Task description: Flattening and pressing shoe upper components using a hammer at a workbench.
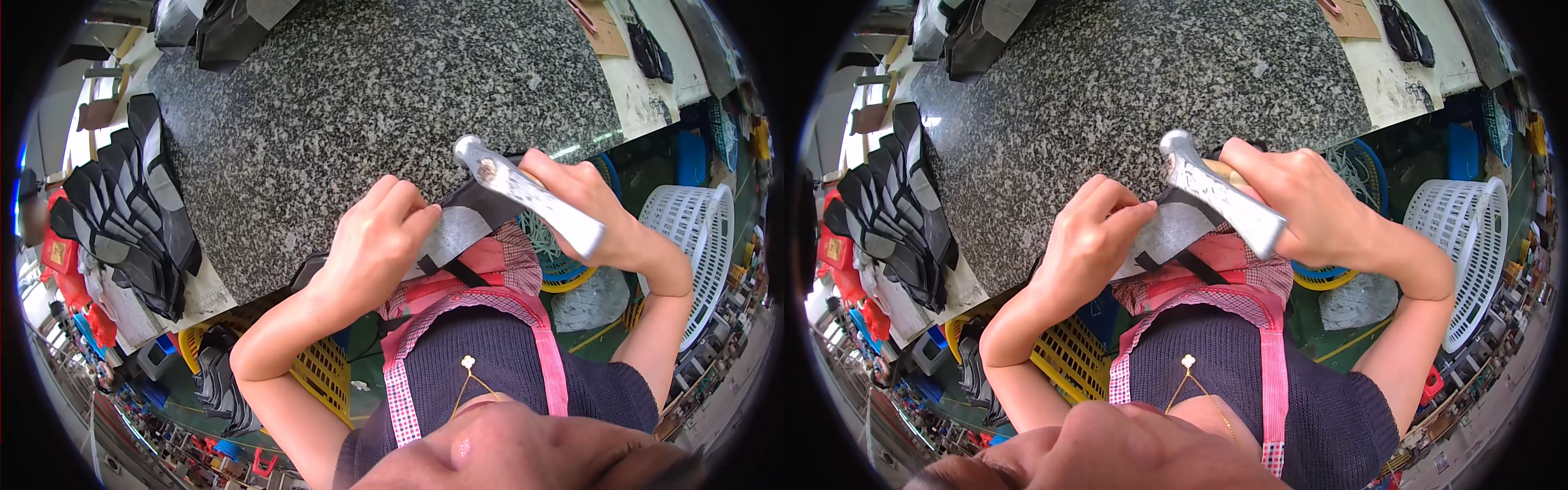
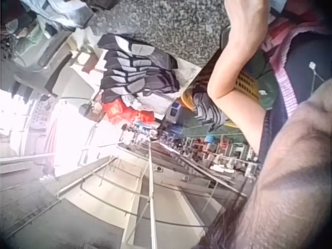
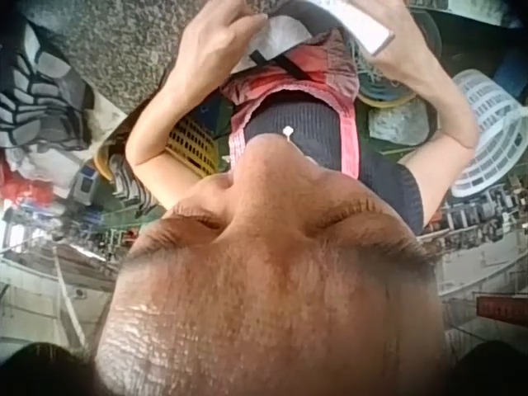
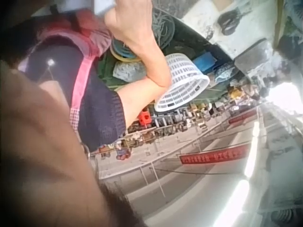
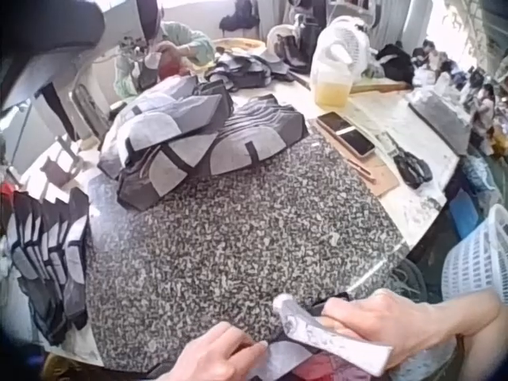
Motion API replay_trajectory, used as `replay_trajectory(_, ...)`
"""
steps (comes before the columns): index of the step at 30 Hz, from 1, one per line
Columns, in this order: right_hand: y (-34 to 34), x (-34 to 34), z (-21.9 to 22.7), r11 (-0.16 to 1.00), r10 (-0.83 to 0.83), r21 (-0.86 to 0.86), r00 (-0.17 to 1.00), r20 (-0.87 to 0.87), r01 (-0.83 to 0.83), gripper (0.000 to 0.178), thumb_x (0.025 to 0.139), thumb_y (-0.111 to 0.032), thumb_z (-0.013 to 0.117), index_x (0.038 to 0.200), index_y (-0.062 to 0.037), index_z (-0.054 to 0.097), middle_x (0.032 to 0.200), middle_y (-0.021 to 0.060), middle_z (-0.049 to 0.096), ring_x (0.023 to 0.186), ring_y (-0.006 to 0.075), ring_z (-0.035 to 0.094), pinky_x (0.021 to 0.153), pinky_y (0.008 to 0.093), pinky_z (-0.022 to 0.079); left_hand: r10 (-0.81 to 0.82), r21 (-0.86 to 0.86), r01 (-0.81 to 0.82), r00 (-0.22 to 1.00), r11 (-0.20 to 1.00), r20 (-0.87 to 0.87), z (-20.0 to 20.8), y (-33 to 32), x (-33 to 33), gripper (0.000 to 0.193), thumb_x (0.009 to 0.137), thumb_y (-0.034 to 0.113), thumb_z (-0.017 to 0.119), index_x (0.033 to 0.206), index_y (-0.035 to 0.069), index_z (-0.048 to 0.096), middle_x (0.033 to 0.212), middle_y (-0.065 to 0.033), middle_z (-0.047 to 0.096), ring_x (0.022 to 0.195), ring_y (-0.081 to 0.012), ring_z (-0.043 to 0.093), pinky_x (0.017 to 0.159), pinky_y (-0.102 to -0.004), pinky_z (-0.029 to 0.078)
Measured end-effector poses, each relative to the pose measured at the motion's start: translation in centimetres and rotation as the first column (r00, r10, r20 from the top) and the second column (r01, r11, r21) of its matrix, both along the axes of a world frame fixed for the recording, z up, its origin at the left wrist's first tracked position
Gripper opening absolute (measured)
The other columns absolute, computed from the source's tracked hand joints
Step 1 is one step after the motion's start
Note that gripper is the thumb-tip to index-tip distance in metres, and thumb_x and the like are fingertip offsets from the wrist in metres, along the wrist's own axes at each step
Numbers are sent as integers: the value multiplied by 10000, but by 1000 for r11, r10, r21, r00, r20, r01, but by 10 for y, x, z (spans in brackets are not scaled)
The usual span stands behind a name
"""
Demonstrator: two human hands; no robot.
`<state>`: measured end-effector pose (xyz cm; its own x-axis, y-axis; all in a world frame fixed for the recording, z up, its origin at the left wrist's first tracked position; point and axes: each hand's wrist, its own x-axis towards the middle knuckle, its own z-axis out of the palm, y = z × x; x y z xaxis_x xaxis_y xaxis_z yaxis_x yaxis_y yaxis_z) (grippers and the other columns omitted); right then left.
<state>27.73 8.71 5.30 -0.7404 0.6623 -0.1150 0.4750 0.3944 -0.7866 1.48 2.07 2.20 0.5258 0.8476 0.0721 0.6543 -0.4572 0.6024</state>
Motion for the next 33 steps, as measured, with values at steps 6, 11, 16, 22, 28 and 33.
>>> replay_trajectory(6,-4,4,-1,995,94,-51,990,105,-90,158,907,-78,555,1054,-21,549,721,202,626,719,424,660,594,456,529,9,19,-10,998,1000,70,-7,11,3,226,728,-73,685,936,16,693,855,-93,593,773,-271,594,639,-375,520)
replay_trajectory(11,6,20,8,958,-275,60,959,-72,280,222,869,-26,563,1091,-12,565,682,187,591,711,422,654,580,387,485,97,91,-109,987,990,131,-20,37,26,108,797,-15,683,900,15,694,824,-118,593,769,-313,614,664,-404,517)
replay_trajectory(16,6,18,-8,974,-228,8,972,60,228,174,869,-48,530,1036,-29,483,738,270,586,765,494,586,616,528,461,139,-7,-141,966,990,219,-19,67,43,124,829,40,714,946,-3,721,818,-127,638,750,-300,642,680,-383,527)
replay_trajectory(22,18,28,-5,981,-194,27,979,56,192,312,956,-49,583,1230,94,541,684,210,558,550,301,563,551,353,429,236,-174,-196,939,965,251,-16,39,32,196,804,52,739,988,-14,718,860,-127,632,813,-292,635,694,-380,525)
replay_trajectory(28,6,25,13,962,-263,-99,963,-61,256,329,912,66,592,1240,54,569,1152,198,629,853,269,630,782,301,497,97,135,-107,992,985,84,-18,30,38,369,736,-84,684,1094,6,689,913,-105,597,820,-267,592,677,-356,525)
replay_trajectory(33,20,18,13,991,-106,79,994,27,104,211,874,-7,580,1082,22,560,830,205,596,733,389,615,628,393,478,25,216,-16,999,976,-38,-15,31,36,372,736,-25,645,1104,-72,658,930,-119,544,850,-268,551,688,-351,527)
